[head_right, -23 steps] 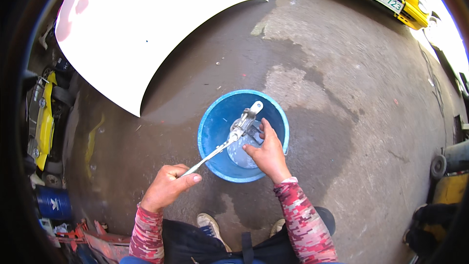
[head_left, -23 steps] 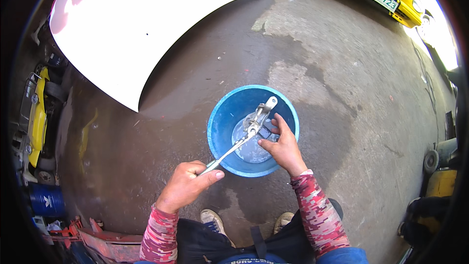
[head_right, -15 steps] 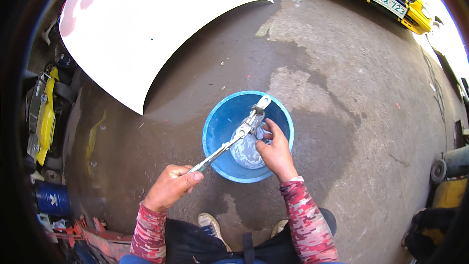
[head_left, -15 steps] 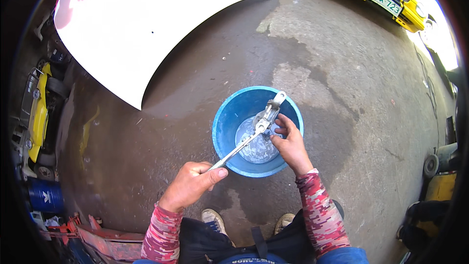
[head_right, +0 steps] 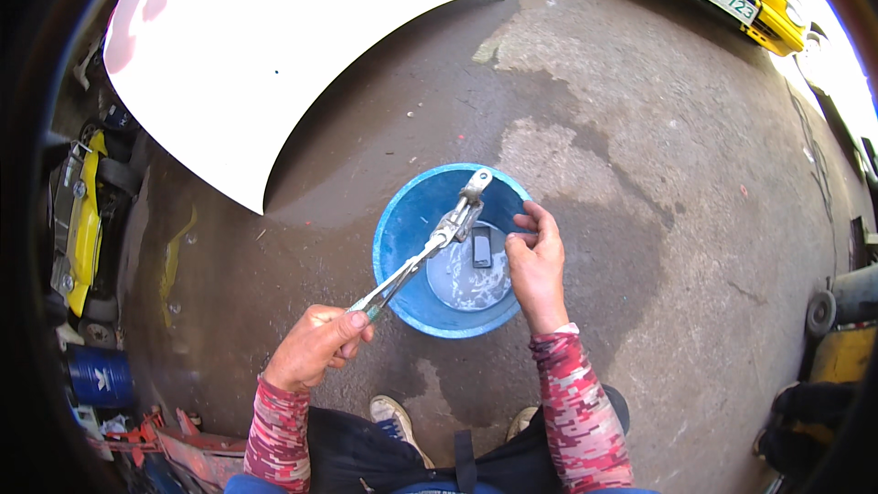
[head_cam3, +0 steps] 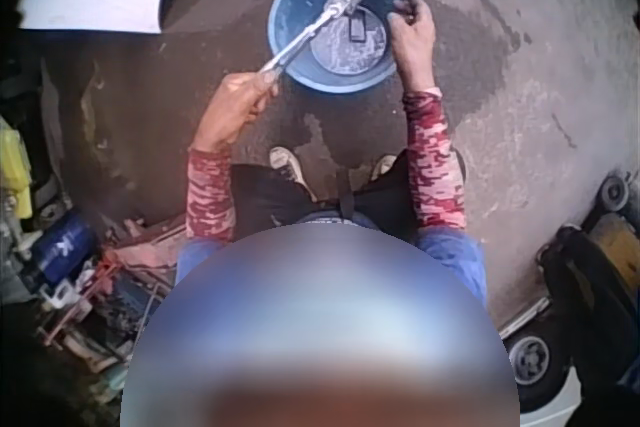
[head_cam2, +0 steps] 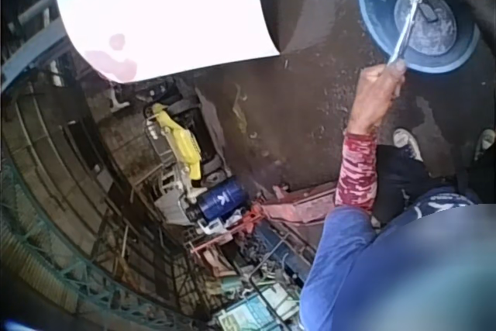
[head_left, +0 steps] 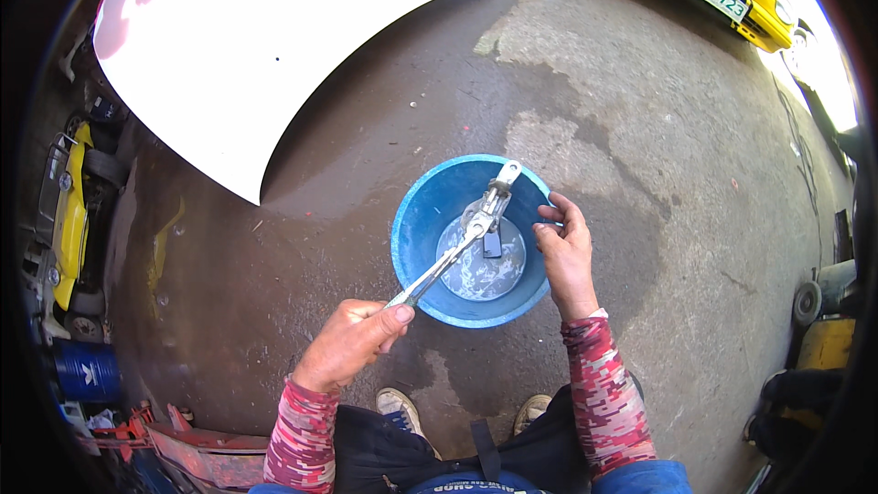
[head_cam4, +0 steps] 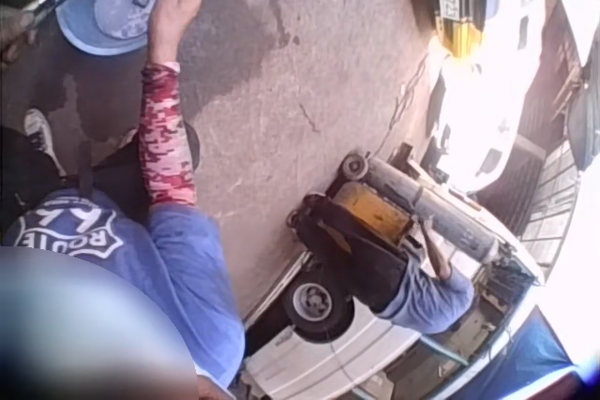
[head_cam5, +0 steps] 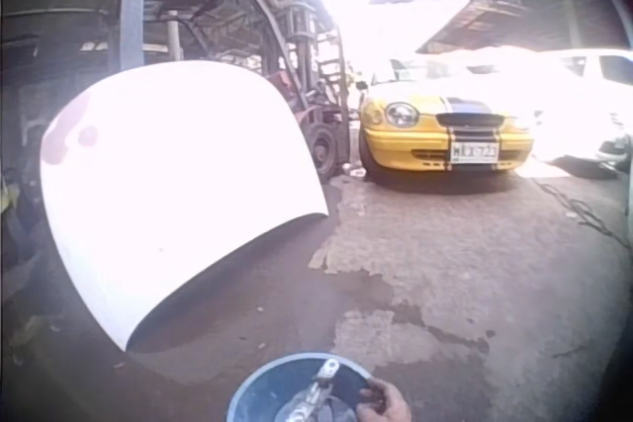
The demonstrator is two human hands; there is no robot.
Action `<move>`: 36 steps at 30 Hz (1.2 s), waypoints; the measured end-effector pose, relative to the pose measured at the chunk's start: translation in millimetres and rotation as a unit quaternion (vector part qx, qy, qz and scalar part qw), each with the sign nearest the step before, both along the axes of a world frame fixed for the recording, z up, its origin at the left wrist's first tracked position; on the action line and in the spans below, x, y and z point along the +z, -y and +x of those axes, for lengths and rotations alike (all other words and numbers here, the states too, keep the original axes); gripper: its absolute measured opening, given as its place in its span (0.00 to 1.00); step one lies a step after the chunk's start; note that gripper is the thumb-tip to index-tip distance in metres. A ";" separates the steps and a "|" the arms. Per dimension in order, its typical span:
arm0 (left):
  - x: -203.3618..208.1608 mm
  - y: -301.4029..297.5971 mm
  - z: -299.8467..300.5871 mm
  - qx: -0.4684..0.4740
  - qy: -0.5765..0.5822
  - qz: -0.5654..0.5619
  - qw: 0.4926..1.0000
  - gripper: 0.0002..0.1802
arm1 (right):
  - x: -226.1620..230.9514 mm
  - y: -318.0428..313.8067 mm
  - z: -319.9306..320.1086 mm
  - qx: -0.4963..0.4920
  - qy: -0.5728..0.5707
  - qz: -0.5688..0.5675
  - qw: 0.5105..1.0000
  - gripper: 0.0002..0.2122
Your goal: The person uses a welding torch to heat and weld a metal engine block on the workshop floor, then picks up a metal part and walks to a blue bucket. They submerge the part in water and scrub it with a brush, then remove it and inspect it.
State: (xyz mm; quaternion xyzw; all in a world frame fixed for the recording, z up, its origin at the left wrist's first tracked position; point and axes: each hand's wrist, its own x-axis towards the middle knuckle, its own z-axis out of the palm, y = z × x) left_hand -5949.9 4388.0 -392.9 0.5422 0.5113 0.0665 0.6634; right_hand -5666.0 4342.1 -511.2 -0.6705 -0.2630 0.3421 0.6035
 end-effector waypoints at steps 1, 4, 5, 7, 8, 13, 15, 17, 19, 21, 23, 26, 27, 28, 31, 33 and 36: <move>-0.9 -0.1 0.4 0.006 0.001 -0.006 1.000 0.26 | 1.0 0.3 0.2 -0.003 0.001 -0.009 1.000 0.25; -3.2 -0.4 1.1 0.011 -0.004 0.000 1.000 0.26 | 2.6 0.3 -0.3 -0.012 -0.016 -0.013 1.000 0.23; -3.8 -0.9 1.3 0.004 -0.009 0.009 1.000 0.27 | 3.2 0.2 -0.2 -0.022 -0.011 -0.007 1.000 0.23; -4.7 -2.1 1.9 -0.003 -0.028 0.025 0.999 0.29 | 4.9 0.2 0.3 -0.042 -0.004 -0.009 0.999 0.23; -4.9 -2.6 2.5 -0.012 -0.026 0.039 0.999 0.29 | 6.3 0.3 1.1 -0.039 -0.005 -0.001 0.999 0.22; -6.7 -3.5 5.0 -0.023 -0.068 0.072 0.995 0.30 | 13.3 2.4 3.9 0.011 -0.069 -0.018 0.997 0.19; -8.5 -3.4 4.6 -0.032 -0.069 0.086 0.993 0.29 | 9.5 2.5 5.1 0.003 -0.040 -0.007 0.999 0.18; -11.7 -3.7 3.3 -0.042 -0.074 0.112 0.990 0.29 | -1.3 1.6 8.2 -0.033 0.053 -0.017 0.998 0.19; -17.0 -4.4 3.1 -0.054 -0.077 0.157 0.983 0.29 | -18.4 0.3 15.8 -0.097 0.208 -0.032 0.973 0.21; -21.9 -5.7 4.1 -0.087 -0.106 0.223 0.965 0.29 | -39.5 -1.1 21.7 -0.148 0.332 -0.144 0.920 0.24; -25.2 -6.2 7.0 -0.112 -0.149 0.266 0.946 0.30 | -57.3 -1.0 28.3 -0.143 0.320 -0.238 0.906 0.23; -27.7 -5.7 13.4 -0.145 -0.245 0.273 0.919 0.30 | -69.2 0.8 29.4 -0.007 0.223 -0.241 0.945 0.17; -29.8 -6.6 17.1 -0.158 -0.285 0.261 0.909 0.30 | -69.1 1.1 25.3 -0.013 0.252 -0.207 0.945 0.14; -32.6 -8.2 20.9 -0.170 -0.324 0.248 0.897 0.31 | -67.0 0.3 21.3 -0.004 0.261 -0.168 0.951 0.13; -47.0 -18.4 26.7 -0.211 -0.365 0.282 0.862 0.29 | -54.0 0.3 3.0 0.025 0.281 -0.112 0.953 0.14; -66.0 -21.6 32.2 -0.225 -0.386 0.344 0.826 0.29 | -45.8 -0.5 -9.6 0.041 0.292 -0.095 0.951 0.14; -95.4 -23.9 38.1 -0.275 -0.433 0.360 0.779 0.28 | -38.1 2.6 -16.6 0.058 0.301 -0.069 0.949 0.16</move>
